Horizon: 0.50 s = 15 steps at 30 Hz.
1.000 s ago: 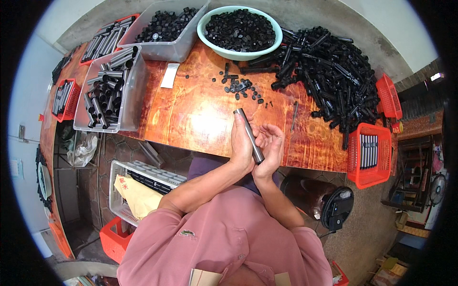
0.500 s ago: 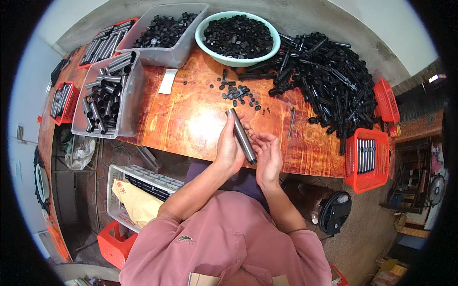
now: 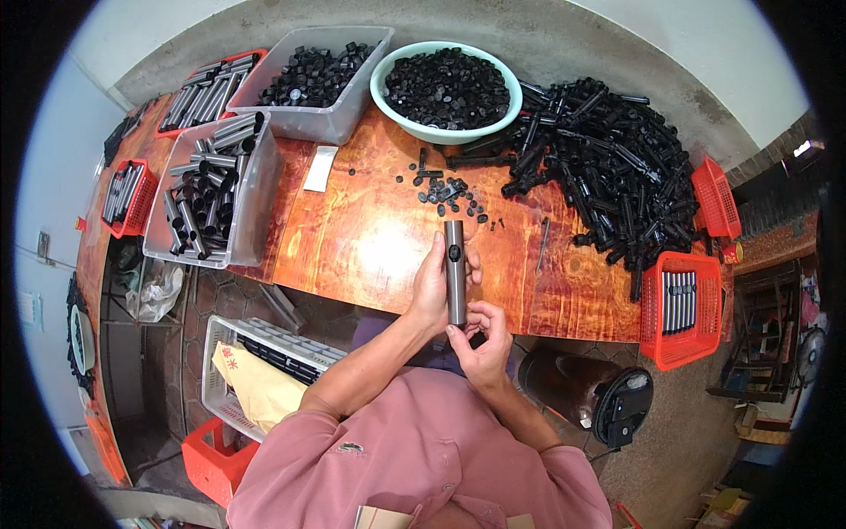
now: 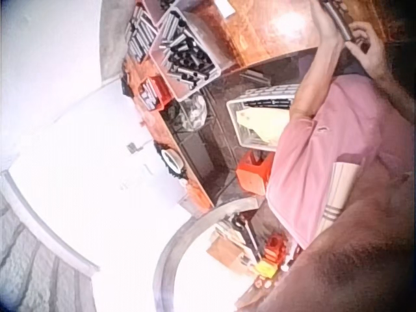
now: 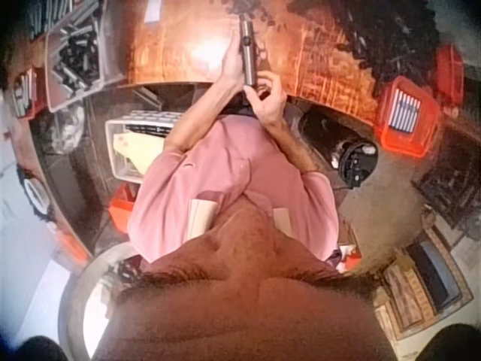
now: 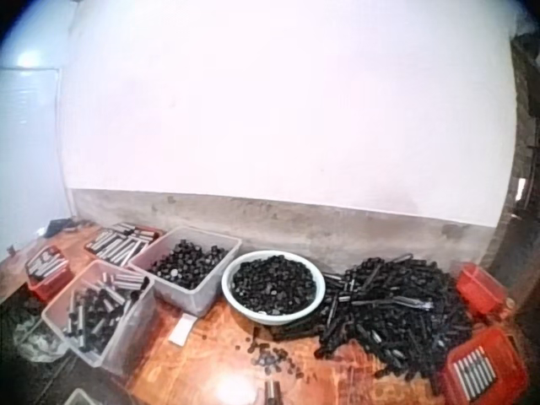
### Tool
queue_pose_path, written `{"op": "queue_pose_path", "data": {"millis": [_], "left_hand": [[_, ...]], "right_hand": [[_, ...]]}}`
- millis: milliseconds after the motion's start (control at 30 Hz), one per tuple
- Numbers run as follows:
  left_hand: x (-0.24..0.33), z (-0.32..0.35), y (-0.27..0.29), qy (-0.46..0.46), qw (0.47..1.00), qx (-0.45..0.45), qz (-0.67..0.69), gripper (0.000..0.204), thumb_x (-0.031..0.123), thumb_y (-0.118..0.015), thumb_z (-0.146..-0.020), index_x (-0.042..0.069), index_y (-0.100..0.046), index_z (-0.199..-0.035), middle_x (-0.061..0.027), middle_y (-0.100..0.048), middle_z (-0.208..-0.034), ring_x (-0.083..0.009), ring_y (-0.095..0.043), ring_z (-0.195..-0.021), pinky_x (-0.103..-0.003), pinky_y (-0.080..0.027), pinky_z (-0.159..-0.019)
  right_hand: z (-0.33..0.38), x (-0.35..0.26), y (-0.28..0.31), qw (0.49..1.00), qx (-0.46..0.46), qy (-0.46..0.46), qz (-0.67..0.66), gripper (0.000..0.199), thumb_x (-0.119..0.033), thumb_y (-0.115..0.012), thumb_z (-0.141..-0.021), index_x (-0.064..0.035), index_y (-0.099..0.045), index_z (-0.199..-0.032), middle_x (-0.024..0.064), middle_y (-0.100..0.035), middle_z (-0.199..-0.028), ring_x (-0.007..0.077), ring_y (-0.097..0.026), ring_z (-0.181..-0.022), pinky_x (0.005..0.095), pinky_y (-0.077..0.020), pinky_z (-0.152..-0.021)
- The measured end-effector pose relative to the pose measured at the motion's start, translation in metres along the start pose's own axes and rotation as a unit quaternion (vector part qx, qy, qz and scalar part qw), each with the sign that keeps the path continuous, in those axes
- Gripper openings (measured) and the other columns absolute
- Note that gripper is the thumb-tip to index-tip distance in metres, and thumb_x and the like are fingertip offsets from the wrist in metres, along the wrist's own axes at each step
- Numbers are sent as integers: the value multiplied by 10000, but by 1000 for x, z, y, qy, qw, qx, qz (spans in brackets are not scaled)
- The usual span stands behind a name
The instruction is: The person repeatedly picks small black plastic pieces from a bowl and table, inserts them into a metal tube, and places the tube into a red basket. The process is repeated multiple times with consistent hand movements.
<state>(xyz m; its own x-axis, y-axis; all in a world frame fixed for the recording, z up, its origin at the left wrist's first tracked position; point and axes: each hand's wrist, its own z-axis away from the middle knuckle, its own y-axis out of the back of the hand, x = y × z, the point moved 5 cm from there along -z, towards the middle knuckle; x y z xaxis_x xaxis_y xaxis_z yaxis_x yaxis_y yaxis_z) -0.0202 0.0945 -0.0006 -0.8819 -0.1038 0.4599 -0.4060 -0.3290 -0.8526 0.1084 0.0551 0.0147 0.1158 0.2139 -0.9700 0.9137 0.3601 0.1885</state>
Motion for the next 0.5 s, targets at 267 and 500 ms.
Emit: {"op": "queue_pose_path", "data": {"millis": [267, 500], "left_hand": [[3, 4, -1, -13, 999, 2, -34, 475, 455, -322, -1105, 44, -491, -1272, -73, -582, -812, -183, -559, -710, -299, -482, -682], [5, 9, -6, 9, 998, -56, -33, 439, 334, -422, -1095, 36, -450, -1417, -85, -606, -940, -162, -598, -781, -292, -517, -720]], "right_hand": [[-1, 8, 0, 1000, -2, -4, -10, 473, -19, -782, -825, 31, -517, -1213, 90, -687, -864, 120, -634, -716, 254, -508, -641], [-3, 19, 3, 998, -16, -39, -46, 469, -16, -747, -855, 46, -512, -1256, 100, -682, -932, 120, -638, -780, 256, -513, -662]]}}
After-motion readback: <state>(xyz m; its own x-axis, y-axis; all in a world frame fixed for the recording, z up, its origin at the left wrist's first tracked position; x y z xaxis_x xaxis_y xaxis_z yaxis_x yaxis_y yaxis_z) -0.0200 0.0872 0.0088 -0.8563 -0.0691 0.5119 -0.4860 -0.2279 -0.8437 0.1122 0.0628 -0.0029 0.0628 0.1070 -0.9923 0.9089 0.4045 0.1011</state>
